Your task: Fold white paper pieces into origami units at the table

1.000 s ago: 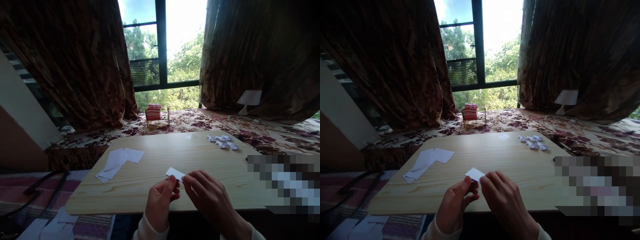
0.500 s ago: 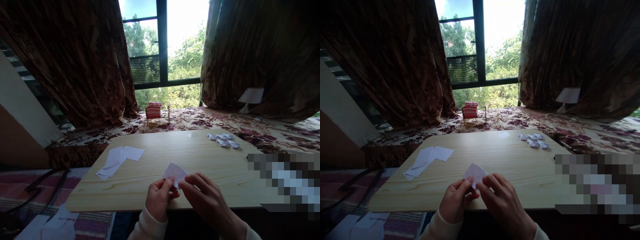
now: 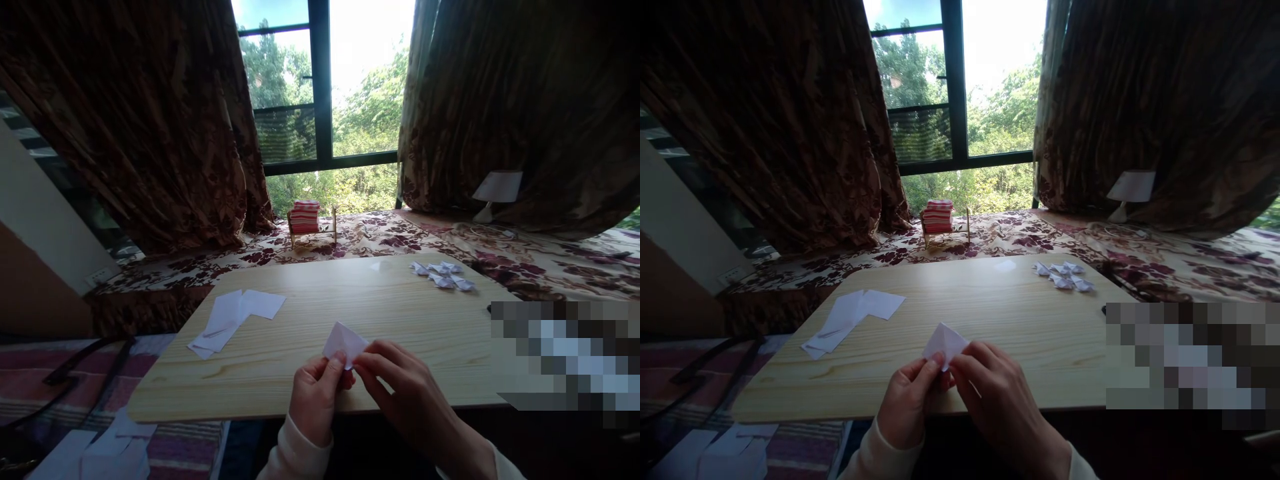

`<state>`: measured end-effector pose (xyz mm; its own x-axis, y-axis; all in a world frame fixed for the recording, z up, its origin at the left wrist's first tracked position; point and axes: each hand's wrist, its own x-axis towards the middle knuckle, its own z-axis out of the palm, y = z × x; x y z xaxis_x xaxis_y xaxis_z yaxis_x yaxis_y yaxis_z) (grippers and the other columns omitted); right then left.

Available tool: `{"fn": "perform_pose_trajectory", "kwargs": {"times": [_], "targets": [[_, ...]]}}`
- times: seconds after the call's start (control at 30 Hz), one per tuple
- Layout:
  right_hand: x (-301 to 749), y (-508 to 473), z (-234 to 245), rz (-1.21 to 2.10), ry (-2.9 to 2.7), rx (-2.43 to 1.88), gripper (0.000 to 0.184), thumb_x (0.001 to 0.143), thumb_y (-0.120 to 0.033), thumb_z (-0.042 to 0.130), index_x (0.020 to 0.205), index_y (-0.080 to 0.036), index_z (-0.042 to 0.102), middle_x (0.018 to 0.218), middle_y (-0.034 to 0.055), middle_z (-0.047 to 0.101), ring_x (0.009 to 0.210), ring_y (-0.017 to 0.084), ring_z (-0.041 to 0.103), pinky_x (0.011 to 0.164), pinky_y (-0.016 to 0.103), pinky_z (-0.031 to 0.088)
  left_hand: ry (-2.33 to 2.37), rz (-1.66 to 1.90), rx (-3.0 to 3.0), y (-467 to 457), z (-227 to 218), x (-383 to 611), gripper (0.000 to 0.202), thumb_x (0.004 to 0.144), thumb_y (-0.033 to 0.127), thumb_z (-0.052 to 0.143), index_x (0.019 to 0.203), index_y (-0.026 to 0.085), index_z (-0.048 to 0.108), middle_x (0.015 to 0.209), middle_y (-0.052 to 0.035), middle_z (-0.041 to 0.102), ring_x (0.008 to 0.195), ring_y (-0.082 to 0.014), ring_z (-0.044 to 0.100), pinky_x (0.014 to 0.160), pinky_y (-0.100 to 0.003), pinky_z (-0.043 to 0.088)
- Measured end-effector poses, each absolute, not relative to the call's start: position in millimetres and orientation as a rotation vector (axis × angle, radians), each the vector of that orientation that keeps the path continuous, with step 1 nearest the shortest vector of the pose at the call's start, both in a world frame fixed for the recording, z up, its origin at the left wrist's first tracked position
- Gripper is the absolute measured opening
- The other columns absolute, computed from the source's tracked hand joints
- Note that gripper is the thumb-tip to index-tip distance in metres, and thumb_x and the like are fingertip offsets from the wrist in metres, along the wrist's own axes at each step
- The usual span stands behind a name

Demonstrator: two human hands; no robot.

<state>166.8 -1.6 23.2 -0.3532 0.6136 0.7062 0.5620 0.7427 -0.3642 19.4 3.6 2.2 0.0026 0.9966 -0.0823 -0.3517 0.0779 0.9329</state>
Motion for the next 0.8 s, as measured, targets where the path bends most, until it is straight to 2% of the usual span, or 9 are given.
{"fn": "perform_pose_trajectory", "kwargs": {"times": [0.17,0.33,0.47,0.63,0.8], "targets": [[168,0,24,0.202,-2.005,-0.921,0.015,0.088,-0.014,0.05,0.085,-0.021,0.063,0.076,0.0022,0.061,0.067,0.013,0.057,0.063,0.024,0.045,1.077,1.29,1.034,1,-1,18,0.037,0.072,0.047,0.067,0.059,0.012,0.069,0.057,-0.0042,0.063,0.06,-0.0139,0.054,0.063,-0.024,0.043],[167,1,27,0.308,-1.965,-0.942,0.013,0.086,-0.014,0.052,0.083,-0.021,0.062,0.075,0.0006,0.06,0.066,0.012,0.057,0.061,0.022,0.044,1.136,1.294,1.054,-2,2,19,0.039,0.071,0.049,0.067,0.059,0.012,0.069,0.057,-0.0043,0.064,0.061,-0.0166,0.058,0.067,-0.027,0.044],[165,1,30,0.38,-1.927,-0.959,0.011,0.085,-0.016,0.054,0.077,-0.02,0.061,0.069,-0.0009,0.058,0.062,0.012,0.055,0.058,0.022,0.043,1.172,1.255,1.103,-5,5,18,0.037,0.068,0.047,0.07,0.063,0.011,0.071,0.06,-0.0051,0.066,0.063,-0.0173,0.058,0.064,-0.026,0.042],[165,0,26,0.464,-1.836,-1.153,0.018,0.084,-0.028,0.057,0.068,-0.019,0.059,0.061,-0.0019,0.058,0.056,0.012,0.051,0.055,0.023,0.041,1.171,1.253,1.088,-5,4,19,0.034,0.065,0.045,0.072,0.064,0.011,0.071,0.06,-0.0053,0.067,0.064,-0.019,0.059,0.063,-0.026,0.043],[161,-1,17,0.864,-1.616,-1.113,0.025,0.083,-0.039,0.057,0.072,-0.018,0.064,0.066,0.0013,0.066,0.059,0.014,0.057,0.055,0.024,0.045,1.215,1.28,1.102,-5,-1,20,0.034,0.066,0.045,0.07,0.062,0.012,0.071,0.059,-0.0059,0.066,0.062,-0.0188,0.059,0.062,-0.027,0.043]]}}
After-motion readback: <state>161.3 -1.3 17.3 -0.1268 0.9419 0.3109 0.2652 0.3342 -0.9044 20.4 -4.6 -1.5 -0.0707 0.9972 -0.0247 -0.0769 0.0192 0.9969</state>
